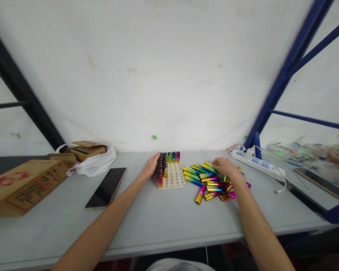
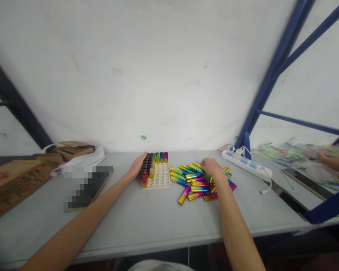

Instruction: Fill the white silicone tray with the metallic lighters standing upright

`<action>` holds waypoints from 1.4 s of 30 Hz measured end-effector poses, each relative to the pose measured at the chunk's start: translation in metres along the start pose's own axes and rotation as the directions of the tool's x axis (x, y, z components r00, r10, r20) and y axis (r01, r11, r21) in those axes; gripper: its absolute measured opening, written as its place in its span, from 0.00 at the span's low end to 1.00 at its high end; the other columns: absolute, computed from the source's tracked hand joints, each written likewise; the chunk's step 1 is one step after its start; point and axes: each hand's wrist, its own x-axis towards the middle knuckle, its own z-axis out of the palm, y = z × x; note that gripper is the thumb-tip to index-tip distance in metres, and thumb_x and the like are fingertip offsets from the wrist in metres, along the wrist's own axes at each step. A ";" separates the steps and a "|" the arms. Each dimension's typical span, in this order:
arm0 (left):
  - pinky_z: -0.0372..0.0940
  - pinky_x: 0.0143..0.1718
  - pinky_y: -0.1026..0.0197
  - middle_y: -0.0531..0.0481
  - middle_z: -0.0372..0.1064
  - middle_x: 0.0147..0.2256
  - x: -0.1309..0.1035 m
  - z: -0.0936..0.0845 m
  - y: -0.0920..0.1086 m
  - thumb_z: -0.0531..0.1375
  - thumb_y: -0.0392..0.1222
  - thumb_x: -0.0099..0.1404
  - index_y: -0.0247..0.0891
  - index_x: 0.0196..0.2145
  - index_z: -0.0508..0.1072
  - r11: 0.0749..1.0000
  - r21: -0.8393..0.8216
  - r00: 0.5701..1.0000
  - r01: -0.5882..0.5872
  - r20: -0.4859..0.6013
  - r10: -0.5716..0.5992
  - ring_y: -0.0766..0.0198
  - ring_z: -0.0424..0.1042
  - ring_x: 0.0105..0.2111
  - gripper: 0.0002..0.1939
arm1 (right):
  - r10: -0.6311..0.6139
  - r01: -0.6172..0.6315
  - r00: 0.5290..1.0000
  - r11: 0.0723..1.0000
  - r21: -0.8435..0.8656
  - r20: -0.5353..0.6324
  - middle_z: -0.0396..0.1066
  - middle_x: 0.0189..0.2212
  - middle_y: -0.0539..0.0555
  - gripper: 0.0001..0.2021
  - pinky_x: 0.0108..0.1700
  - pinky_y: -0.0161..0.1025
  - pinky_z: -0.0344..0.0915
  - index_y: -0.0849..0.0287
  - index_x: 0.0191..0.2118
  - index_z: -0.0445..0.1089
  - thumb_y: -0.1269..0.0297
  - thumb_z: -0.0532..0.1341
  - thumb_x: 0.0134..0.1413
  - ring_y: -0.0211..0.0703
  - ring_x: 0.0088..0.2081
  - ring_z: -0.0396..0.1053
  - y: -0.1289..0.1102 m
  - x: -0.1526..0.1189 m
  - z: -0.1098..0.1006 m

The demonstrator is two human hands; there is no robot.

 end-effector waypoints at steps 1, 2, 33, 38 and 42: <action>0.63 0.52 0.53 0.45 0.78 0.38 0.000 0.000 0.000 0.49 0.69 0.63 0.35 0.35 0.77 1.000 0.000 1.000 -0.004 0.000 0.004 0.51 0.71 0.44 0.33 | -0.011 0.011 1.000 1.000 -0.005 0.009 0.79 0.38 0.59 0.08 0.40 0.34 0.65 0.61 0.40 0.78 0.69 0.63 0.56 0.45 0.39 0.76 -0.002 0.000 0.000; 0.63 0.52 0.53 0.45 0.78 0.38 0.000 0.000 0.000 0.49 0.69 0.63 0.35 0.36 0.77 1.000 -0.002 1.000 -0.009 0.002 0.009 0.51 0.71 0.44 0.33 | -0.026 0.026 1.000 1.000 -0.010 -0.001 0.79 0.37 0.59 0.07 0.40 0.34 0.65 0.61 0.38 0.78 0.69 0.62 0.56 0.45 0.38 0.76 -0.004 0.000 0.000; 0.62 0.52 0.55 0.44 0.78 0.39 0.001 0.002 -0.004 0.48 0.70 0.64 0.35 0.35 0.75 1.000 -0.010 1.000 -0.020 0.007 0.020 0.53 0.72 0.42 0.34 | -0.262 0.068 0.965 0.267 0.961 0.004 0.45 0.18 0.39 0.21 0.18 0.30 0.43 0.53 0.37 0.62 0.38 0.55 0.58 0.32 0.16 0.42 -0.157 -0.039 0.039; 0.63 0.51 0.55 0.44 0.78 0.38 0.002 0.002 -0.005 0.47 0.72 0.62 0.35 0.34 0.76 1.000 -0.014 1.000 -0.008 -0.003 0.008 0.53 0.72 0.42 0.36 | -0.159 0.314 0.949 0.569 0.760 -0.273 0.50 0.16 0.45 0.25 0.24 0.35 0.47 0.57 0.21 0.57 0.42 0.53 0.59 0.35 0.21 0.51 -0.157 -0.035 0.053; 0.63 0.51 0.54 0.44 0.78 0.37 0.002 0.001 -0.006 0.49 0.71 0.62 0.36 0.33 0.76 1.000 -0.004 1.000 -0.005 -0.008 0.005 0.53 0.72 0.41 0.34 | -0.116 0.345 0.918 0.709 0.616 -0.381 0.46 0.16 0.45 0.24 0.26 0.35 0.44 0.56 0.17 0.51 0.48 0.54 0.57 0.35 0.22 0.49 -0.157 -0.037 0.054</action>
